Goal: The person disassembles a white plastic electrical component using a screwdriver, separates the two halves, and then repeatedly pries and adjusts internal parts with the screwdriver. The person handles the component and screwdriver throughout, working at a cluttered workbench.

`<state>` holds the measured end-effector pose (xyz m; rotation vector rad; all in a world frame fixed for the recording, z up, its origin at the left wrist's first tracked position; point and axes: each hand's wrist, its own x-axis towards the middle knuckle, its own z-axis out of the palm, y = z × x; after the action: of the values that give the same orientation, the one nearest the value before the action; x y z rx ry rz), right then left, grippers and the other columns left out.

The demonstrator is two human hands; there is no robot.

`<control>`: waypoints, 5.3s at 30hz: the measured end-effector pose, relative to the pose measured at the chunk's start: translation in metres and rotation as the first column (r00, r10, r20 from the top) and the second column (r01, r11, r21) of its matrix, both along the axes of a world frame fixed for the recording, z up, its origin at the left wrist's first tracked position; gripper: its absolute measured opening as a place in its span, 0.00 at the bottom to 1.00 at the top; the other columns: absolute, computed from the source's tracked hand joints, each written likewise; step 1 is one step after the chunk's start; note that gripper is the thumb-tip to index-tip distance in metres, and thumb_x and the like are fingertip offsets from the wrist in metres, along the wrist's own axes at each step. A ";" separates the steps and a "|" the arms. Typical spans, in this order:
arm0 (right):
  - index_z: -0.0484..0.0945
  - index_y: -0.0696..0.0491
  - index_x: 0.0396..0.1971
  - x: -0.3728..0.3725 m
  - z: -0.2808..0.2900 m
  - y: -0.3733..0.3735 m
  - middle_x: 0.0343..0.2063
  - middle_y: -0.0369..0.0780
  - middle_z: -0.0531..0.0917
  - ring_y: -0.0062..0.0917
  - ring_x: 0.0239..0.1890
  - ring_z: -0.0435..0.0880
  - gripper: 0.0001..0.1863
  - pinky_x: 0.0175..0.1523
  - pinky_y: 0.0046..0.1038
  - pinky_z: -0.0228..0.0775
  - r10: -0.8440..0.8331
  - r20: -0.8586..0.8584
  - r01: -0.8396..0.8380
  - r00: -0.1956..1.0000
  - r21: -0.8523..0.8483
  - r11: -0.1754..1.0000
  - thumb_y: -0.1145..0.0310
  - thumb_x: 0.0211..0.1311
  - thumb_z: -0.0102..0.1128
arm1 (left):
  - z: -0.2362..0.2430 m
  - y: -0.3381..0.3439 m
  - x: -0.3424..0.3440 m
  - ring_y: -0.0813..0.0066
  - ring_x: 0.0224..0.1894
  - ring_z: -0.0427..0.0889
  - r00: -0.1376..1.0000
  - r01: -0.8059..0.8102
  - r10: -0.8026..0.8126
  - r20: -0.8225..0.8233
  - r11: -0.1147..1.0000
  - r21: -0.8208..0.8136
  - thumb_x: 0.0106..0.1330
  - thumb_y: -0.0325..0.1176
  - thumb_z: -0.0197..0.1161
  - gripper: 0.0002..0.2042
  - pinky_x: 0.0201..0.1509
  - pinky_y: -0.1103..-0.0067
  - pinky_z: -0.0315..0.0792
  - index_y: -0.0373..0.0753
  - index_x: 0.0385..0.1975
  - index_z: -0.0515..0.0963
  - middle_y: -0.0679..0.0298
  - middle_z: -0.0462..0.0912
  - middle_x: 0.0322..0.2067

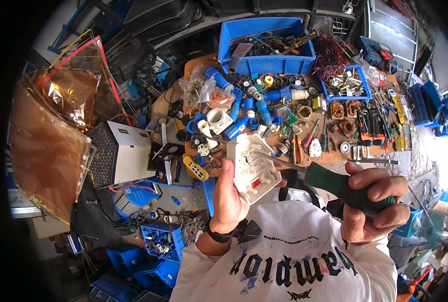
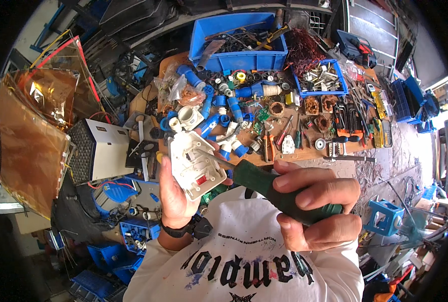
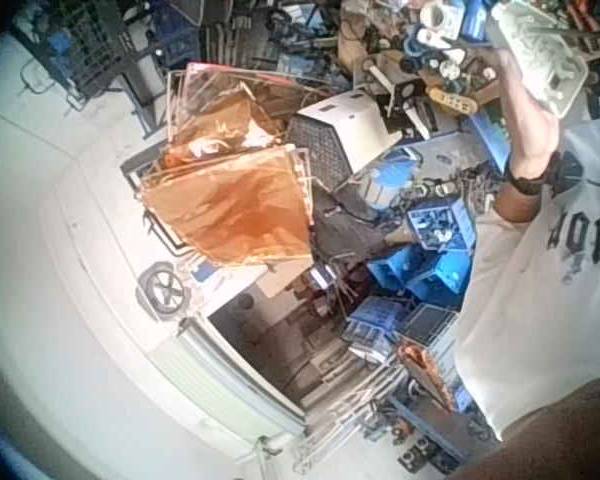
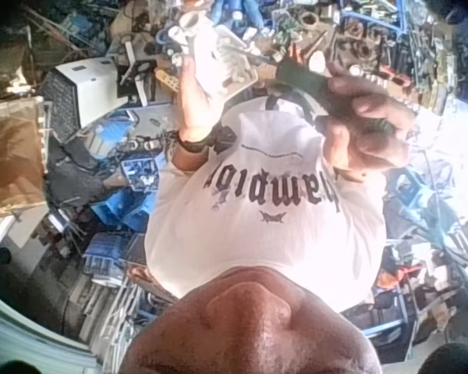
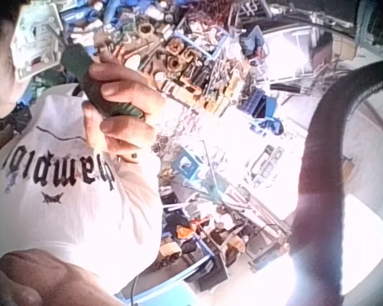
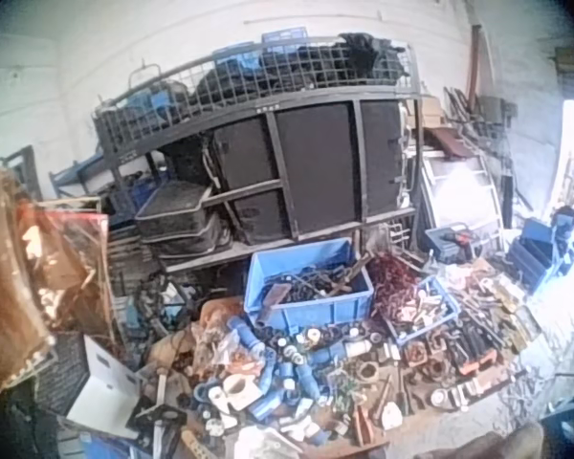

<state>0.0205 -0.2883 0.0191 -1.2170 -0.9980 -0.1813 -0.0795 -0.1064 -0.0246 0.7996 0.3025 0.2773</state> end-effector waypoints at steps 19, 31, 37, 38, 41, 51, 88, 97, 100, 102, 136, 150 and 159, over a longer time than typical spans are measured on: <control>0.56 0.43 0.31 0.007 0.001 0.005 0.37 0.40 0.63 0.33 0.42 0.75 0.19 0.54 0.47 0.73 0.009 -0.001 -0.009 1.000 -0.016 1.000 0.70 0.56 0.63 | -0.007 0.007 0.000 0.60 0.47 0.78 1.000 0.007 -0.007 -0.006 0.999 -0.032 0.66 0.60 0.39 0.34 0.43 0.57 0.78 0.41 0.65 0.54 0.50 0.70 0.53; 0.71 0.59 0.42 0.021 0.024 -0.004 0.35 0.48 0.80 0.35 0.36 0.82 0.25 0.39 0.29 0.74 -0.196 0.162 0.252 0.967 -0.519 0.817 0.67 0.45 0.73 | -0.008 0.013 0.001 0.64 0.47 0.77 0.995 -0.097 0.101 -0.013 0.978 0.185 0.66 0.60 0.42 0.36 0.44 0.64 0.78 0.37 0.64 0.53 0.53 0.71 0.50; 0.76 0.59 0.40 0.027 0.038 -0.006 0.30 0.45 0.81 0.33 0.30 0.83 0.23 0.35 0.28 0.74 -0.058 0.229 0.200 0.972 -0.664 0.721 0.67 0.45 0.73 | -0.004 0.020 -0.003 0.68 0.46 0.76 0.992 -0.104 0.122 -0.033 0.937 0.334 0.63 0.59 0.45 0.37 0.43 0.69 0.77 0.37 0.65 0.53 0.56 0.71 0.49; 0.76 0.59 0.41 0.026 0.038 -0.005 0.30 0.45 0.81 0.33 0.29 0.82 0.23 0.34 0.28 0.73 -0.057 0.196 0.179 0.979 -0.690 0.701 0.67 0.45 0.73 | -0.004 0.021 -0.003 0.68 0.46 0.76 0.992 -0.103 0.121 -0.029 0.929 0.355 0.63 0.59 0.46 0.37 0.43 0.69 0.77 0.37 0.64 0.53 0.56 0.71 0.49; 0.76 0.58 0.43 0.021 0.041 -0.006 0.29 0.44 0.80 0.32 0.26 0.82 0.24 0.30 0.27 0.73 -0.066 0.090 0.112 0.994 -0.762 0.638 0.66 0.46 0.72 | -0.005 0.023 -0.005 0.69 0.45 0.76 0.992 -0.103 0.124 -0.024 0.901 0.422 0.63 0.58 0.46 0.36 0.43 0.70 0.77 0.36 0.64 0.54 0.56 0.71 0.49; 0.75 0.57 0.45 0.019 0.035 -0.003 0.28 0.41 0.79 0.28 0.25 0.81 0.25 0.26 0.26 0.74 0.063 0.215 0.119 0.975 -0.734 0.669 0.67 0.45 0.72 | -0.003 0.021 -0.010 0.69 0.41 0.78 0.977 -0.180 0.213 -0.021 0.871 0.458 0.64 0.57 0.45 0.35 0.38 0.71 0.79 0.34 0.63 0.56 0.56 0.73 0.46; 0.77 0.56 0.45 0.026 0.043 0.013 0.30 0.42 0.77 0.33 0.27 0.79 0.24 0.28 0.29 0.72 0.179 0.089 -0.044 0.980 -0.776 0.629 0.65 0.47 0.71 | -0.003 0.035 -0.011 0.73 0.42 0.77 0.993 -0.108 0.120 -0.017 0.935 0.337 0.65 0.58 0.44 0.36 0.41 0.76 0.77 0.35 0.64 0.55 0.59 0.73 0.46; 0.77 0.60 0.42 0.031 0.037 0.014 0.20 0.46 0.79 0.37 0.20 0.78 0.18 0.27 0.32 0.71 0.141 -0.062 -0.131 0.988 -0.817 0.562 0.68 0.52 0.65 | -0.003 0.028 -0.007 0.70 0.39 0.79 0.985 -0.142 0.171 -0.024 0.883 0.448 0.64 0.58 0.43 0.37 0.37 0.72 0.79 0.34 0.63 0.54 0.57 0.73 0.45; 0.77 0.56 0.44 0.029 0.037 0.013 0.20 0.41 0.77 0.31 0.18 0.77 0.20 0.23 0.30 0.70 0.174 0.144 0.030 0.974 -0.846 0.533 0.67 0.49 0.67 | -0.003 0.027 -0.008 0.70 0.39 0.79 0.982 -0.151 0.186 -0.021 0.852 0.501 0.64 0.57 0.42 0.36 0.36 0.72 0.79 0.33 0.63 0.54 0.58 0.73 0.44; 0.77 0.54 0.45 0.028 0.038 0.010 0.21 0.38 0.75 0.27 0.18 0.76 0.22 0.20 0.29 0.68 0.208 0.348 0.195 0.914 -0.827 0.527 0.66 0.47 0.68 | -0.007 0.029 -0.008 0.70 0.40 0.78 0.991 -0.087 0.123 -0.050 0.886 0.455 0.64 0.58 0.43 0.36 0.36 0.73 0.79 0.33 0.64 0.54 0.58 0.73 0.44; 0.75 0.54 0.50 0.038 0.046 0.015 0.33 0.41 0.76 0.32 0.26 0.79 0.26 0.28 0.29 0.72 0.368 0.311 0.060 0.876 -0.829 0.557 0.67 0.46 0.66 | -0.017 0.032 -0.010 0.69 0.39 0.79 0.992 -0.047 0.062 -0.109 0.990 0.135 0.66 0.58 0.40 0.34 0.31 0.71 0.80 0.36 0.63 0.56 0.56 0.76 0.41; 0.78 0.57 0.42 0.034 0.048 0.024 0.26 0.43 0.78 0.33 0.24 0.78 0.17 0.28 0.30 0.70 0.201 0.154 0.020 0.967 -0.839 0.543 0.72 0.49 0.63 | -0.011 0.034 -0.008 0.71 0.40 0.79 0.990 -0.078 0.110 -0.088 0.949 0.307 0.67 0.56 0.40 0.33 0.36 0.74 0.80 0.36 0.64 0.54 0.57 0.75 0.42; 0.79 0.51 0.45 0.035 0.046 0.022 0.31 0.35 0.77 0.22 0.25 0.72 0.25 0.24 0.24 0.65 0.281 0.743 0.440 0.607 -0.609 0.660 0.67 0.40 0.63 | -0.015 0.031 -0.008 0.71 0.40 0.79 0.981 -0.098 0.149 -0.127 0.936 0.339 0.68 0.55 0.39 0.33 0.37 0.73 0.79 0.36 0.64 0.54 0.57 0.76 0.43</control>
<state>0.0559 -0.2660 0.0652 -2.0584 -1.9495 -0.4555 -0.0877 -0.0751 -0.0392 1.1400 0.4577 0.3942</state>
